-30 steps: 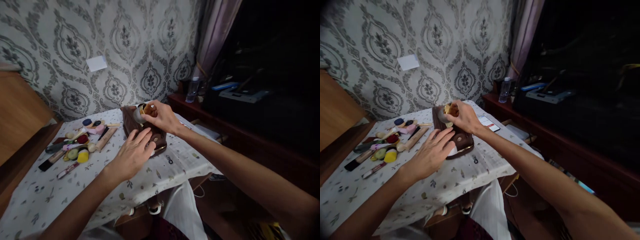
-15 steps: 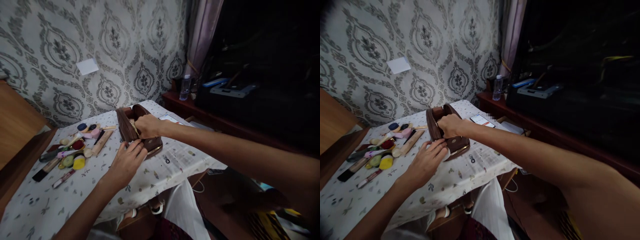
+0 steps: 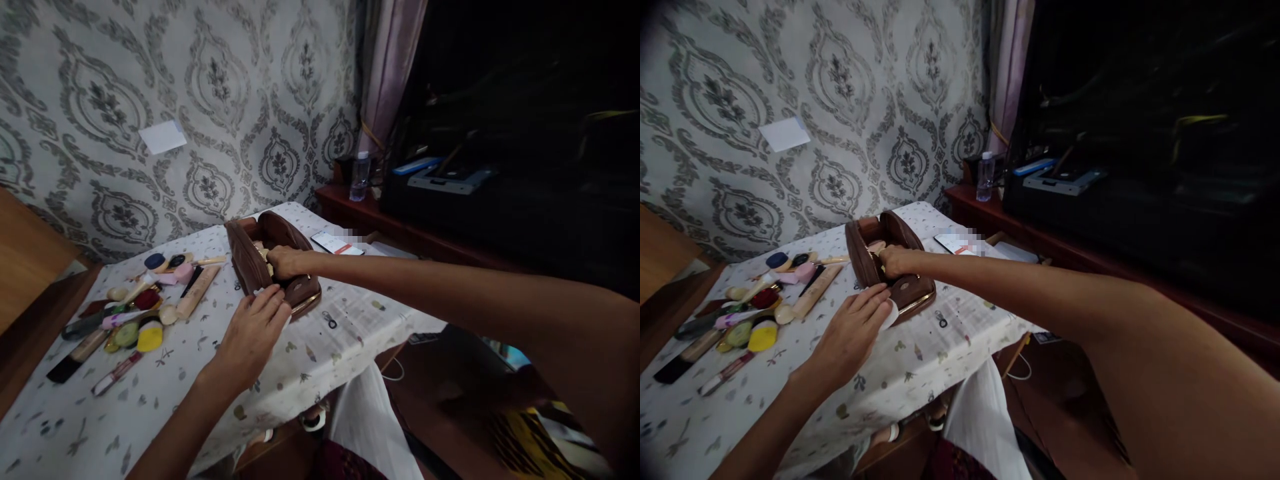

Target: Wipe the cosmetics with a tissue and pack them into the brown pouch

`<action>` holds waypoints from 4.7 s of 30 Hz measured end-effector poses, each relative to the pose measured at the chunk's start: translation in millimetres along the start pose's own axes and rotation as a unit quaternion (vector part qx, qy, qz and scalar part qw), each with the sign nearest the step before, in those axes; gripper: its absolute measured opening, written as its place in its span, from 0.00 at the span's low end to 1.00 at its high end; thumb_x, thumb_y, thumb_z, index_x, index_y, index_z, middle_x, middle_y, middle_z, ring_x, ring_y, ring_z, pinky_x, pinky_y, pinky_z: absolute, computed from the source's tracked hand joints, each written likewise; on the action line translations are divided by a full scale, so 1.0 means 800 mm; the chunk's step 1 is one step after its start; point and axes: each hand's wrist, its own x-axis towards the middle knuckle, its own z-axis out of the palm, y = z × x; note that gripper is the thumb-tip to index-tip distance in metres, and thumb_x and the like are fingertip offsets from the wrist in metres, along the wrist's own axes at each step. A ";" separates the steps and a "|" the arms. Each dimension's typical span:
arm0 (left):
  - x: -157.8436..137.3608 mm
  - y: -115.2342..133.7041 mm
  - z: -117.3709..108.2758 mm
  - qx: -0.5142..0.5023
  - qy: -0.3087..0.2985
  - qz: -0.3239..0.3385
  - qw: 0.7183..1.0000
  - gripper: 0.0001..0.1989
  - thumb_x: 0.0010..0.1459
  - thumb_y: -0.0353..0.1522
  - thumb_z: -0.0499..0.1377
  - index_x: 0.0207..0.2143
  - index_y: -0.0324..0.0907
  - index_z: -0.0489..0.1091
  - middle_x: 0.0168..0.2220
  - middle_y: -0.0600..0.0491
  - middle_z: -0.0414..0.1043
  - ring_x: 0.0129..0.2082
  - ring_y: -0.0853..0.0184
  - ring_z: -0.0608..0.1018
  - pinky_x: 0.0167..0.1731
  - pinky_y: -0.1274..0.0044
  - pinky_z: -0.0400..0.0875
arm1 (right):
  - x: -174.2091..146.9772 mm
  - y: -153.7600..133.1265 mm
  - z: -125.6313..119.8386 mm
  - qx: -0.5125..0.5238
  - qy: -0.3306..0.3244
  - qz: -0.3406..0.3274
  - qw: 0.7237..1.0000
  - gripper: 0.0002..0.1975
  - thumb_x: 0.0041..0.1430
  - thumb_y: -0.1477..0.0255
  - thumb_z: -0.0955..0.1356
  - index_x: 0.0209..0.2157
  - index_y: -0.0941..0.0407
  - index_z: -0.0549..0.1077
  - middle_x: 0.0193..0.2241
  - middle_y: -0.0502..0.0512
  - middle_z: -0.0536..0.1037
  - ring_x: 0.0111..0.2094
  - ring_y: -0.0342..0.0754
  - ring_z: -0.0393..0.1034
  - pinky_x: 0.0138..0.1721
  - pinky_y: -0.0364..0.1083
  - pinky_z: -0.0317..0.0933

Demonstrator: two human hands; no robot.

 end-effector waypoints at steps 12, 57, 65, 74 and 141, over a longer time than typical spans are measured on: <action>-0.002 -0.001 0.006 0.008 0.022 -0.001 1.000 0.18 0.57 0.17 0.47 0.45 0.38 0.67 0.55 0.43 0.72 0.60 0.56 0.69 0.48 0.66 0.70 | -0.018 -0.011 -0.041 -0.029 0.022 0.002 0.999 0.25 0.61 0.66 0.68 0.56 0.66 0.69 0.51 0.72 0.77 0.51 0.60 0.75 0.44 0.47 0.69; -0.151 -0.074 0.069 -0.269 0.091 -0.351 0.892 0.24 0.53 0.21 0.51 0.53 0.40 0.66 0.49 0.45 0.72 0.52 0.60 0.73 0.54 0.67 0.68 | -0.002 -0.116 0.160 0.533 0.063 -0.104 0.838 0.11 0.47 0.71 0.66 0.33 0.56 0.77 0.34 0.56 0.81 0.39 0.52 0.75 0.45 0.51 0.68; -0.154 -0.076 0.063 -0.236 0.061 -0.369 0.897 0.15 0.55 0.21 0.49 0.40 0.41 0.71 0.41 0.48 0.69 0.43 0.62 0.74 0.46 0.73 0.71 | 0.024 -0.148 0.205 0.559 0.099 -0.095 0.818 0.18 0.53 0.55 0.64 0.31 0.56 0.74 0.33 0.58 0.79 0.38 0.54 0.73 0.44 0.52 0.67; -0.156 -0.080 0.051 -0.220 0.049 -0.409 0.884 0.10 0.59 0.24 0.48 0.33 0.42 0.68 0.34 0.50 0.70 0.39 0.62 0.73 0.43 0.73 0.69 | 0.013 -0.142 0.202 0.539 0.053 -0.114 0.833 0.22 0.57 0.51 0.65 0.34 0.56 0.75 0.34 0.58 0.80 0.36 0.53 0.73 0.39 0.49 0.67; -0.195 -0.177 -0.002 0.003 -0.160 -0.560 0.813 0.14 0.60 0.40 0.56 0.45 0.43 0.68 0.41 0.45 0.77 0.44 0.52 0.77 0.37 0.71 0.66 | 0.019 -0.150 0.212 0.557 -0.004 -0.138 0.819 0.12 0.55 0.63 0.65 0.31 0.57 0.72 0.24 0.52 0.76 0.22 0.43 0.69 0.20 0.40 0.55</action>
